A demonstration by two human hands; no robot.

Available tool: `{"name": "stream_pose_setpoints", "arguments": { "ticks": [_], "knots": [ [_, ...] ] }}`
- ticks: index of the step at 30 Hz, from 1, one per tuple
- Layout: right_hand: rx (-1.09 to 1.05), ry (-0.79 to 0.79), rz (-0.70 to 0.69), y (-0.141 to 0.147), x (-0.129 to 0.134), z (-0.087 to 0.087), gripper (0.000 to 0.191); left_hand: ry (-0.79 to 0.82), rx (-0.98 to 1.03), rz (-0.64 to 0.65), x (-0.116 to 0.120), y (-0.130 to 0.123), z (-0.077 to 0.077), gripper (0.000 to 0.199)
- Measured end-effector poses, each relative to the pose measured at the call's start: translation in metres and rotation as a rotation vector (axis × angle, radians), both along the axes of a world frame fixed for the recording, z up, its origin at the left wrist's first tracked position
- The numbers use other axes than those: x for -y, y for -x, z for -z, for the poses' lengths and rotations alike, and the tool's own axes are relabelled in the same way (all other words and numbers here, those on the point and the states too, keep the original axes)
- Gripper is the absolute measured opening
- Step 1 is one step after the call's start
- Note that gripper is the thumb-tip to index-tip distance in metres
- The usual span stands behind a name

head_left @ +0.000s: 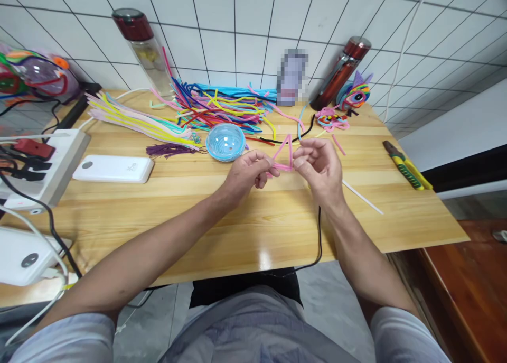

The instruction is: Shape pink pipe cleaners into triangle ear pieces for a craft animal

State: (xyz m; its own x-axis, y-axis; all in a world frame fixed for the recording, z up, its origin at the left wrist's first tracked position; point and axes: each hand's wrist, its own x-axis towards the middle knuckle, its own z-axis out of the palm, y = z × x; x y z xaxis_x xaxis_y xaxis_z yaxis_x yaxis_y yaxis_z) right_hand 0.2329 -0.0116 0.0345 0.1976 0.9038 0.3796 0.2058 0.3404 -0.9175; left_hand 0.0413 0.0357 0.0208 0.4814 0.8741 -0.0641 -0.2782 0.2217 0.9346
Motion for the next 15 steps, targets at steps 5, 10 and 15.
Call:
{"name": "stream_pose_setpoints", "arguments": {
  "ticks": [5,10,15],
  "knots": [
    [0.414,-0.221,0.110,-0.001,0.004,-0.001,0.020,0.072,0.052,-0.092,0.002,-0.001,-0.011,0.027],
    [0.546,-0.344,0.136,0.000,0.004,-0.003,0.005,0.085,0.068,-0.068,0.007,-0.002,-0.019,0.024],
    [0.533,-0.316,0.141,0.001,0.005,-0.003,0.006,0.084,0.070,-0.064,0.009,-0.002,-0.019,0.023]
  ]
}}
